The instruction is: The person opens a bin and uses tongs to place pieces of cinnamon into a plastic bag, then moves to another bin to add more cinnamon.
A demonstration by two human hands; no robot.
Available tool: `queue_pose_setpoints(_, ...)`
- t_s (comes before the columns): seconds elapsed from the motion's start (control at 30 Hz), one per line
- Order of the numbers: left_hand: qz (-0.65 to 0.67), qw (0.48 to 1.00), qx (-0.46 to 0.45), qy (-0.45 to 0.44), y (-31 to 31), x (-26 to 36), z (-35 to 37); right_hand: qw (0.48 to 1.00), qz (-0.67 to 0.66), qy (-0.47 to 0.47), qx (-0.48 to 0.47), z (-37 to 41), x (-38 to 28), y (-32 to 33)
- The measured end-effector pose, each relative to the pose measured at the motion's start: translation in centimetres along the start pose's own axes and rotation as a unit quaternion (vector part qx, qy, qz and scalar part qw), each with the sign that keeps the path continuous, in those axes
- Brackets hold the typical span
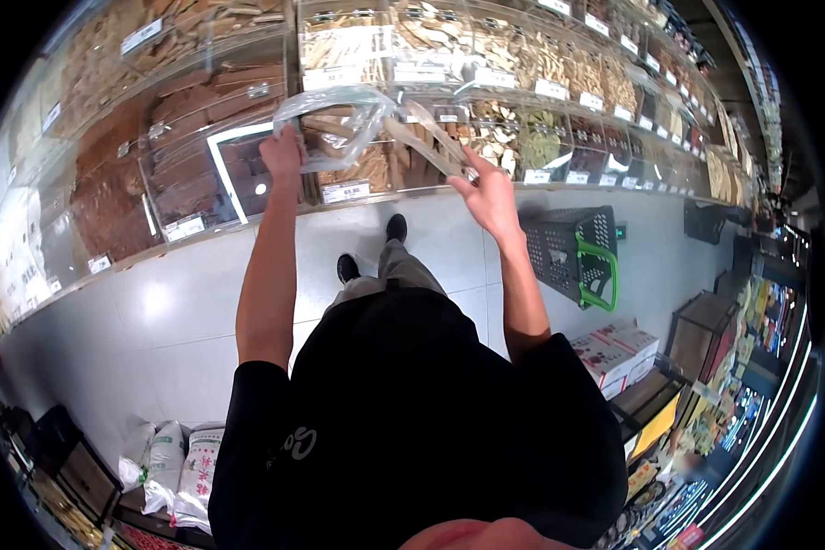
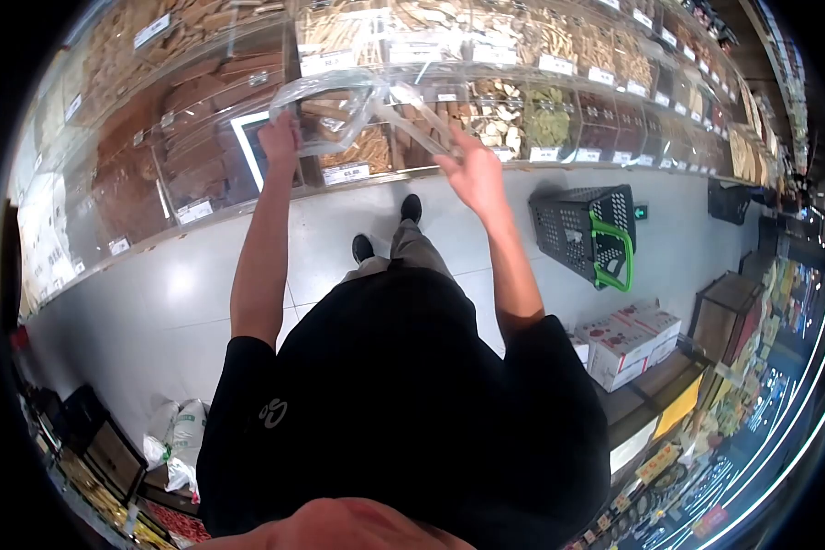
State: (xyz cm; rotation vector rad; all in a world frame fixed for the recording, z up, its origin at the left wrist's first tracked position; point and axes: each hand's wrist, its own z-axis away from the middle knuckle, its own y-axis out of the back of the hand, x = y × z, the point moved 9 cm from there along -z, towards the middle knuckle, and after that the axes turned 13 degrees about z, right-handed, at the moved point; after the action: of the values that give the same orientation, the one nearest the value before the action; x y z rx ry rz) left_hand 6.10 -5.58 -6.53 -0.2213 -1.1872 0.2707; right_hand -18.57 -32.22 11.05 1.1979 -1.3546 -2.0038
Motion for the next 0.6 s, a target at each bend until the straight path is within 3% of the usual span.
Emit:
queue_pose_setpoints(0.03, 0.002, 1.0, -0.002, -0.002, -0.1, 0.0, 0.0, 0.994, -0.081, -0.07, -0.004, 0.9, 4.0, -0.7)
queue_pose_setpoints(0.1, -0.007, 1.0, -0.009, -0.016, -0.5, 0.4, 0.5, 0.987, -0.03, -0.154, 0.047, 2.2, 12.0, -3.1)
queue_pose_setpoints(0.2, -0.004, 1.0, -0.011, -0.026, -0.5, 0.7, 0.6, 0.976, -0.051, -0.212, 0.016, 3.3, 14.6, -5.4)
queue_pose_setpoints(0.3, 0.015, 1.0, -0.016, -0.022, -0.5, 0.4, 0.4, 0.987, 0.055, -0.144, 0.055, 1.5, 11.6, -5.8)
queue_pose_setpoints(0.33, 0.022, 0.999, -0.02, -0.018, -0.4, 0.1, 0.3, 0.983, 0.107, -0.148, 0.012, 0.2, 11.8, -7.4)
queue_pose_setpoints(0.5, 0.017, 0.999, -0.039, -0.014, -0.8, 0.4, 0.6, 0.985, 0.109, -0.132, 0.015, -0.2, 11.4, -7.3)
queue_pose_setpoints(0.6, -0.022, 0.999, -0.03, -0.024, -0.5, 0.9, 0.5, 0.995, 0.061, -0.053, 0.052, 1.0, 6.6, -2.9)
